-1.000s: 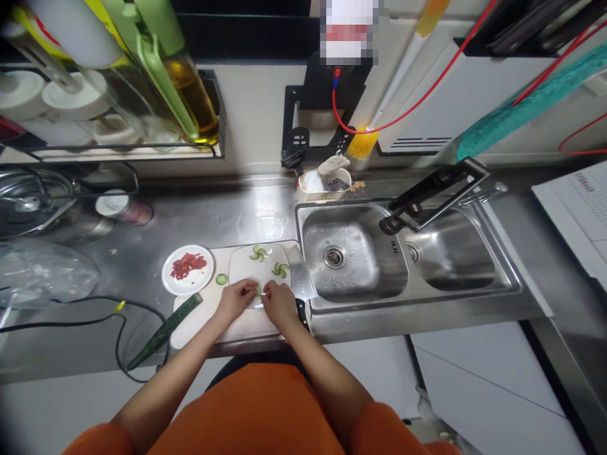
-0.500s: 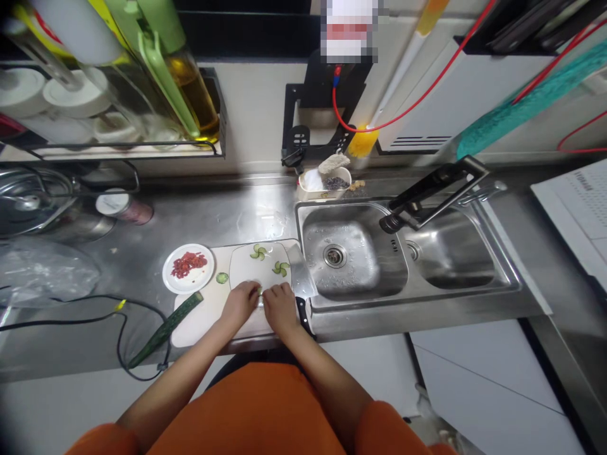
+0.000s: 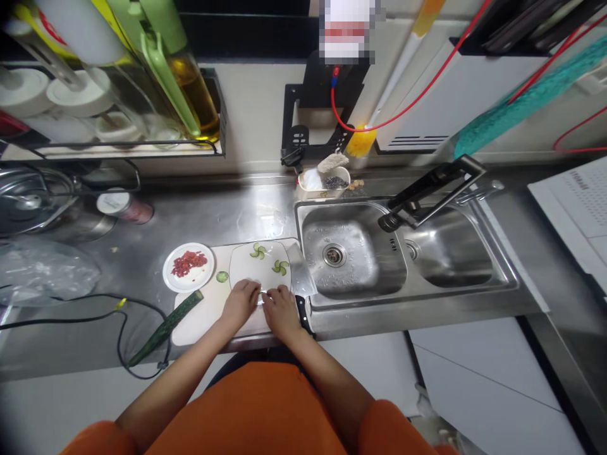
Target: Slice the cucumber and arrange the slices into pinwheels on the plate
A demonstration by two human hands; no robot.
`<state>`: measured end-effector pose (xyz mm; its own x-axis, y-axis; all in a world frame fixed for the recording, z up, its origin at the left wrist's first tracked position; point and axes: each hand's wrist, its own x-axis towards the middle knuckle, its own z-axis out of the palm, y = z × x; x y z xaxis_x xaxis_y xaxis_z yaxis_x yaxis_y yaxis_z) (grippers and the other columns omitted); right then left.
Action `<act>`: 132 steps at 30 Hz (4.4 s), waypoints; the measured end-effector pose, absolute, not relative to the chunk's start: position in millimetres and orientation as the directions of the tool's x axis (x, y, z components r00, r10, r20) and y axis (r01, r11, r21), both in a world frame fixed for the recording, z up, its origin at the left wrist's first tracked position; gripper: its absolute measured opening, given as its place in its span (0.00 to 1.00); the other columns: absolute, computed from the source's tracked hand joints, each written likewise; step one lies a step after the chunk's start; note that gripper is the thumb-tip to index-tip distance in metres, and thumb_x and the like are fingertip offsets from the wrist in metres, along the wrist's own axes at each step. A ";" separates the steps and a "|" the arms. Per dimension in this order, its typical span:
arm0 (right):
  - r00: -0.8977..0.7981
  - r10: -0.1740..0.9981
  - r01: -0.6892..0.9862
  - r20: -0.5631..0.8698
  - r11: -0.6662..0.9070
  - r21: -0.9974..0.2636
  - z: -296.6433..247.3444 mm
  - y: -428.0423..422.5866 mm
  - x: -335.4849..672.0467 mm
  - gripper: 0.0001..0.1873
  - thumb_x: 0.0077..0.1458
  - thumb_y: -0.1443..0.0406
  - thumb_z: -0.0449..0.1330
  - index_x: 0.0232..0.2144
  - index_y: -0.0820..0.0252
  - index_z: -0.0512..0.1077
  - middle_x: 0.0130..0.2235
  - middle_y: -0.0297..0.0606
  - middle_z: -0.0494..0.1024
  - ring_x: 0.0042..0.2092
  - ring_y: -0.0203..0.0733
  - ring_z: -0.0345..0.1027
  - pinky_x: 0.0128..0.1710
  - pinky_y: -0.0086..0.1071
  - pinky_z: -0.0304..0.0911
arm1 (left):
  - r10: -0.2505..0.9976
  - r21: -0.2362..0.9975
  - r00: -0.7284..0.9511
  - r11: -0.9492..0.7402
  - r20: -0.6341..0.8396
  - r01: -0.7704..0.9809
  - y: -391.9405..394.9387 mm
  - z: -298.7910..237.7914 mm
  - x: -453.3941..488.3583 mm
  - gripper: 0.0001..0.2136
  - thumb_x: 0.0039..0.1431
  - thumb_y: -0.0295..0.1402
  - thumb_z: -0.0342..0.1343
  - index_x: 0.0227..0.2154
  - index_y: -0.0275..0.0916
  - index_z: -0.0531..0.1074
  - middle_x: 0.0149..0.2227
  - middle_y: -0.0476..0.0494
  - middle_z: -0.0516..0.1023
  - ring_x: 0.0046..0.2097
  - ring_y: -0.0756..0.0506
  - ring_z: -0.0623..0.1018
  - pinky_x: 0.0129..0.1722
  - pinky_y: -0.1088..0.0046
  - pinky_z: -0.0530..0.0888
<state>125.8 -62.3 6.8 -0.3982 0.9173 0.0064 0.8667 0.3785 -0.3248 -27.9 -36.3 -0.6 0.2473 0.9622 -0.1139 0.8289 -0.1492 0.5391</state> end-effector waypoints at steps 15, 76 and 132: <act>-0.428 0.897 0.873 -0.110 0.378 -0.309 16.7 -60.6 121.2 0.18 0.59 0.65 0.53 0.51 0.58 0.67 0.44 0.44 0.71 0.49 0.50 0.54 0.42 0.40 0.55 | 0.961 0.541 0.275 -0.210 -0.041 0.815 -40.7 -8.0 -29.9 0.09 0.61 0.28 0.47 0.40 0.39 0.71 0.36 0.43 0.72 0.43 0.45 0.69 0.43 0.68 0.70; -0.400 0.917 0.869 0.000 0.379 -0.319 19.5 -64.2 128.0 0.13 0.58 0.65 0.54 0.45 0.55 0.72 0.41 0.44 0.72 0.49 0.49 0.54 0.44 0.40 0.53 | 0.981 0.222 -0.161 0.183 -0.112 0.958 -18.0 16.4 -93.3 0.12 0.56 0.30 0.51 0.40 0.45 0.75 0.52 0.36 0.64 0.49 0.35 0.60 0.43 0.54 0.63; -0.387 0.832 0.587 -0.397 -0.110 -0.802 32.3 19.2 124.8 0.03 0.45 0.70 0.59 0.26 0.61 0.72 0.23 0.29 0.71 0.27 0.32 0.61 0.28 0.25 0.53 | 0.679 0.666 -0.034 0.707 -0.733 -0.237 -27.8 20.6 -43.8 0.13 0.39 0.29 0.66 0.31 0.34 0.72 0.21 0.52 0.72 0.25 0.53 0.73 0.30 0.77 0.71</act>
<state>124.8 19.2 32.3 -0.3869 0.8321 -0.3974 0.5875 -0.1097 -0.8018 -43.8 -27.8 20.6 -0.0344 0.6795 -0.7329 -0.2368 0.7069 0.6665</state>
